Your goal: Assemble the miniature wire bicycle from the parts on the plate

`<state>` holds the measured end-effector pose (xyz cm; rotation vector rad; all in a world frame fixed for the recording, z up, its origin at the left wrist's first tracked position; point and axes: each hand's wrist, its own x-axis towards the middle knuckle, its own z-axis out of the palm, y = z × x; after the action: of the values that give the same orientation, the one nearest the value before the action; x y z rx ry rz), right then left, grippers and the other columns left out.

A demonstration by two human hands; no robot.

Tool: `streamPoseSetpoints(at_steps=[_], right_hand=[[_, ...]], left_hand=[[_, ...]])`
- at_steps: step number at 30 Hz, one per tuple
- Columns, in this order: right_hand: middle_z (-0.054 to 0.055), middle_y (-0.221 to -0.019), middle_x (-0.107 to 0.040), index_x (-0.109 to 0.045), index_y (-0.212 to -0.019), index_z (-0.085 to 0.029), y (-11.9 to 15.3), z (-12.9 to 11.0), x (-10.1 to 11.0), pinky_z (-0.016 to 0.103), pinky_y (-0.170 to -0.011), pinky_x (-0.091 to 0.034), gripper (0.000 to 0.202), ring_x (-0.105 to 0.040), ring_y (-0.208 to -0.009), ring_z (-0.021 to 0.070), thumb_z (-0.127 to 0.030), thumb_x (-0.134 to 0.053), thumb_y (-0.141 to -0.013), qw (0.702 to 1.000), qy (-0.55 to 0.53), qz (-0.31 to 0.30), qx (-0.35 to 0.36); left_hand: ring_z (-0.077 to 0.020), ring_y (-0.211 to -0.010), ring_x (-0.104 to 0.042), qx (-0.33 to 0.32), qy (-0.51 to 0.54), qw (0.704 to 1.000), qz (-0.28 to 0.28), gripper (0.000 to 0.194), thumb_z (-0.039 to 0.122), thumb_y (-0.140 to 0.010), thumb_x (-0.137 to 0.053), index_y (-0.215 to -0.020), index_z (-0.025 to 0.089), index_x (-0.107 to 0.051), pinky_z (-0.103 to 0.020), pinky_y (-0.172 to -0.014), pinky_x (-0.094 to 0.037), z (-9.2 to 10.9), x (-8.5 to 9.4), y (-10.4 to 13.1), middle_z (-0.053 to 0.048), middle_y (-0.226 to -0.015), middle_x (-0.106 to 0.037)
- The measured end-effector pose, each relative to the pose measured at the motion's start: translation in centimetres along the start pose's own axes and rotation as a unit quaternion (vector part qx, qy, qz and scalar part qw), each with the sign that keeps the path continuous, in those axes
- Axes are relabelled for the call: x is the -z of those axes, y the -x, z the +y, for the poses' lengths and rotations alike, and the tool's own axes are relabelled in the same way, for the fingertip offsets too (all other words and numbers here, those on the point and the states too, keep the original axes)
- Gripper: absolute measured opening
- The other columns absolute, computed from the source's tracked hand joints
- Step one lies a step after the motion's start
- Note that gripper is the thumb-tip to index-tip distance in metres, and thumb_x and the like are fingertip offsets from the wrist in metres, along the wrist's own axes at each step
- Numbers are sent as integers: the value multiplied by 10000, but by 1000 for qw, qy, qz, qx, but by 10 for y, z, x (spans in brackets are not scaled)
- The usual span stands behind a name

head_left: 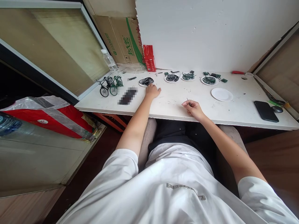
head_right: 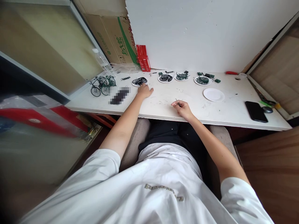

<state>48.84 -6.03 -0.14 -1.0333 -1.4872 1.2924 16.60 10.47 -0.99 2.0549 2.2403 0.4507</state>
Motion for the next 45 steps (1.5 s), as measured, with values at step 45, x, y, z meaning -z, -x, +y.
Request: streamPoseSetpoints(at_steps=[45], right_hand=[[-105,-603,-307,-748,-975,-180,-1,5,-6,273,-520,-214,584,-268,-540,89,-726,-848,-795,1000,14,-10,21]], left_hand=[[-359,-1437,-552,21,128,980,151,402,308,-986,-604,-1374,204,-604,-522,-1227,-470,12,16,75,-179,-1423,-664]])
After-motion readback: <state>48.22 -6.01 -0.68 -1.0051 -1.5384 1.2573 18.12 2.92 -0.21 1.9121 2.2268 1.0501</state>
